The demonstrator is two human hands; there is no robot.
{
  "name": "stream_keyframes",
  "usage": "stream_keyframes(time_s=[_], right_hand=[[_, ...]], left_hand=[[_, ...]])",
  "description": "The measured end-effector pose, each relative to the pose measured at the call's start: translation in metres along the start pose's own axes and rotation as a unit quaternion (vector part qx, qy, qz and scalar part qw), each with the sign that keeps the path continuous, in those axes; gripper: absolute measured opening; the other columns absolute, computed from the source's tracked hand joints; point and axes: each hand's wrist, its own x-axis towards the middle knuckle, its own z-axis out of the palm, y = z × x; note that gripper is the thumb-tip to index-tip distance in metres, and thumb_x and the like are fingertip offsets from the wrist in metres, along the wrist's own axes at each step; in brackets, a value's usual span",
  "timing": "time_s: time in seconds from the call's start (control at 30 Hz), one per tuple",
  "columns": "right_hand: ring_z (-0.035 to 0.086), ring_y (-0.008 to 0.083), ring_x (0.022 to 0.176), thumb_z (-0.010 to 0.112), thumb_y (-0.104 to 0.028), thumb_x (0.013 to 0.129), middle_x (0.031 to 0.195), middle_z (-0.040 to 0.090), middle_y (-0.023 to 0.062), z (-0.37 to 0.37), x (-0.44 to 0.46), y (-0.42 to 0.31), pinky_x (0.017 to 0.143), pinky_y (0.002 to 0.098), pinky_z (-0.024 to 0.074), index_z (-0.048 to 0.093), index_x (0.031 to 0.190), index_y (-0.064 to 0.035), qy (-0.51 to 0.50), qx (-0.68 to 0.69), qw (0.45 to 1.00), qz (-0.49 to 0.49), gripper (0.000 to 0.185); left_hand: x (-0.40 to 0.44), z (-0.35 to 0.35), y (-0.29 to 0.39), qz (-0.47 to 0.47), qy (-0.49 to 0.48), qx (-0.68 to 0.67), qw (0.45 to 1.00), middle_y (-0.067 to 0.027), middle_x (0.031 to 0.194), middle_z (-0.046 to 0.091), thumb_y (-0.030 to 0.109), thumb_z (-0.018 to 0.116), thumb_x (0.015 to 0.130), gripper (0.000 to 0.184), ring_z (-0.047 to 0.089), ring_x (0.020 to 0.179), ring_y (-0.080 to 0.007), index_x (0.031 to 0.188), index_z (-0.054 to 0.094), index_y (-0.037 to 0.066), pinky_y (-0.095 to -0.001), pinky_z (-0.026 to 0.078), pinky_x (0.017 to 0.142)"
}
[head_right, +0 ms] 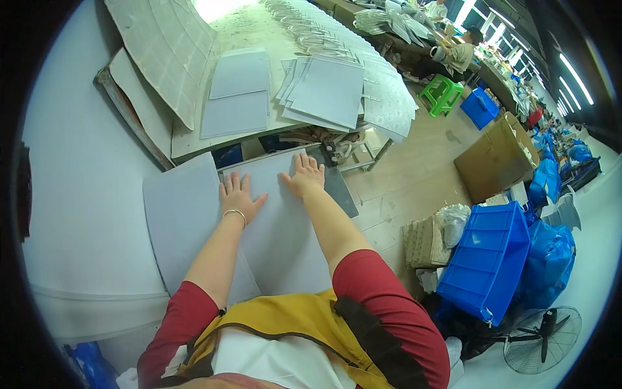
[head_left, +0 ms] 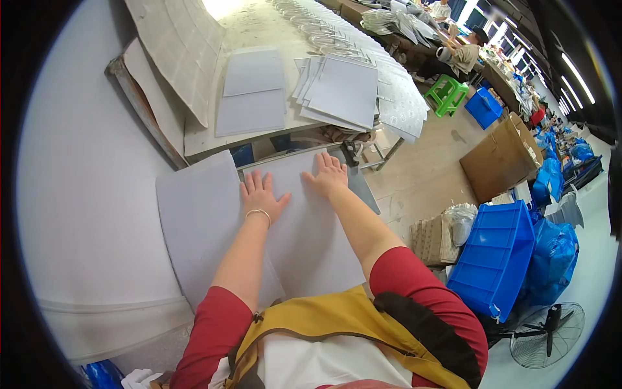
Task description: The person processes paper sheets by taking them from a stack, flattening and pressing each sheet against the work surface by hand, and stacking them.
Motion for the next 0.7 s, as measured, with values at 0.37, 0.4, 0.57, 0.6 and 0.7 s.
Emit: stream_keyframes(time_s=[0.37, 0.4, 0.57, 0.6, 0.7], right_hand=[[0.029, 0.0238, 0.140, 0.051, -0.059, 0.087, 0.155, 0.028, 0.0074, 0.008, -0.002, -0.002, 0.113, 0.0504, 0.0234, 0.037, 0.144, -0.0122, 0.047, -0.008, 0.999, 0.008, 0.075], [0.033, 0.0247, 0.139, 0.053, -0.057, 0.087, 0.153, 0.032, 0.0098, 0.012, -0.003, 0.000, 0.113, 0.0510, 0.0243, 0.042, 0.141, -0.0106, 0.081, -0.007, 0.997, 0.000, 0.072], [0.043, 0.0276, 0.132, 0.059, -0.045, 0.087, 0.141, 0.048, 0.0135, 0.024, -0.001, 0.007, 0.111, 0.0521, 0.0268, 0.052, 0.129, -0.0047, 0.109, -0.005, 0.993, -0.044, 0.059], [0.042, 0.0277, 0.132, 0.058, -0.046, 0.088, 0.141, 0.047, 0.0136, 0.025, 0.001, 0.008, 0.111, 0.0514, 0.0266, 0.051, 0.130, -0.0046, 0.115, -0.018, 0.992, -0.048, 0.059], [0.038, 0.0274, 0.136, 0.055, -0.046, 0.089, 0.144, 0.045, 0.0138, 0.029, -0.001, 0.010, 0.113, 0.0500, 0.0256, 0.049, 0.134, -0.0047, 0.114, -0.022, 0.992, -0.054, 0.062]], left_hand=[[0.000, -0.001, 0.001, -0.011, -0.017, -0.012, 1.000, -0.0182, 0.159, 0.014, 0.065, 0.046, 0.087, 0.087, 0.005, 0.148, -0.0328, 0.150, 0.026, 0.007, -0.0474, 0.003, 0.118], [0.000, -0.001, 0.002, -0.012, -0.019, -0.010, 1.000, -0.0182, 0.159, 0.014, 0.064, 0.046, 0.087, 0.087, 0.005, 0.148, -0.0325, 0.150, 0.027, 0.007, -0.0474, 0.003, 0.118], [-0.001, 0.005, 0.000, -0.006, 0.002, 0.000, 1.000, -0.0178, 0.159, 0.013, 0.064, 0.046, 0.087, 0.085, 0.005, 0.148, -0.0313, 0.149, 0.030, 0.008, -0.0477, 0.004, 0.118], [0.000, 0.004, 0.000, -0.003, 0.022, 0.002, 1.000, -0.0176, 0.158, 0.014, 0.064, 0.047, 0.087, 0.084, 0.005, 0.148, -0.0307, 0.149, 0.031, 0.009, -0.0479, 0.004, 0.118], [-0.001, 0.001, 0.002, -0.017, 0.016, -0.006, 1.000, -0.0170, 0.157, 0.020, 0.063, 0.049, 0.086, 0.084, 0.010, 0.147, -0.0295, 0.148, 0.033, 0.009, -0.0484, 0.005, 0.118]])
